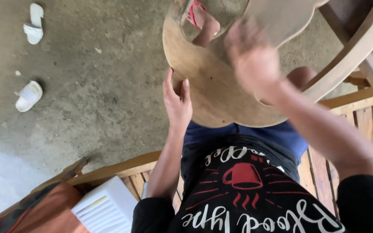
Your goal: Sanding a wooden chair frame with sandpaper to smooth the surface.
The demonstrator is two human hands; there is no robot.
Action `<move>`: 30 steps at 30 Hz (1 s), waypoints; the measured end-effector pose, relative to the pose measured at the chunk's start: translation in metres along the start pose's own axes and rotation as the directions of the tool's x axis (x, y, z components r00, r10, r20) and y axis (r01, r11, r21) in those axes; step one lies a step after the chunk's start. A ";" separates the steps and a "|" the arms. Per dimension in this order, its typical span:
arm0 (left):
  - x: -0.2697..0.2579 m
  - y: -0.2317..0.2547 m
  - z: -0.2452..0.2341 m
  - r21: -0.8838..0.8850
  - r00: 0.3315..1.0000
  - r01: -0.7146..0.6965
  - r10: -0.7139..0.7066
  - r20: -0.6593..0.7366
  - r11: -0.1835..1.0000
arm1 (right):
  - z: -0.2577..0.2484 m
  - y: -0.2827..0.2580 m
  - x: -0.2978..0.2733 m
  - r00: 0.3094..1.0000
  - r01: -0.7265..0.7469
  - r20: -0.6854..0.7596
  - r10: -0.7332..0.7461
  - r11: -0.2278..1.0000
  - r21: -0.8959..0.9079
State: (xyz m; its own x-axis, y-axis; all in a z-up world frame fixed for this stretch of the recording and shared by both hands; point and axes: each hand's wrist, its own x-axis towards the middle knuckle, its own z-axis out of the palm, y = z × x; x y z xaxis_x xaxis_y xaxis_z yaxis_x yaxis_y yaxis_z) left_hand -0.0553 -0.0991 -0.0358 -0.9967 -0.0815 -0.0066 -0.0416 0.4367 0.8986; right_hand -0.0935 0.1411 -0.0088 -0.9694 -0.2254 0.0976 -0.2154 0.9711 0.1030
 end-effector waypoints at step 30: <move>-0.003 -0.008 0.002 0.027 0.999 -0.001 0.000 0.037 1.000 | 0.002 0.005 -0.029 0.990 -0.030 -0.124 0.069 0.957 0.289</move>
State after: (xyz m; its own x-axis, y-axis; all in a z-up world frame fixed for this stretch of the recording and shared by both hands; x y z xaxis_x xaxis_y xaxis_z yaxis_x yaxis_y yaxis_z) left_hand -0.0519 -0.1002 -0.0438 -0.9986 -0.0478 -0.0228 -0.0423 0.4605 0.8867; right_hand -0.0670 0.1531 -0.0133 -0.9597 -0.1662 0.2265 -0.2110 0.9588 -0.1904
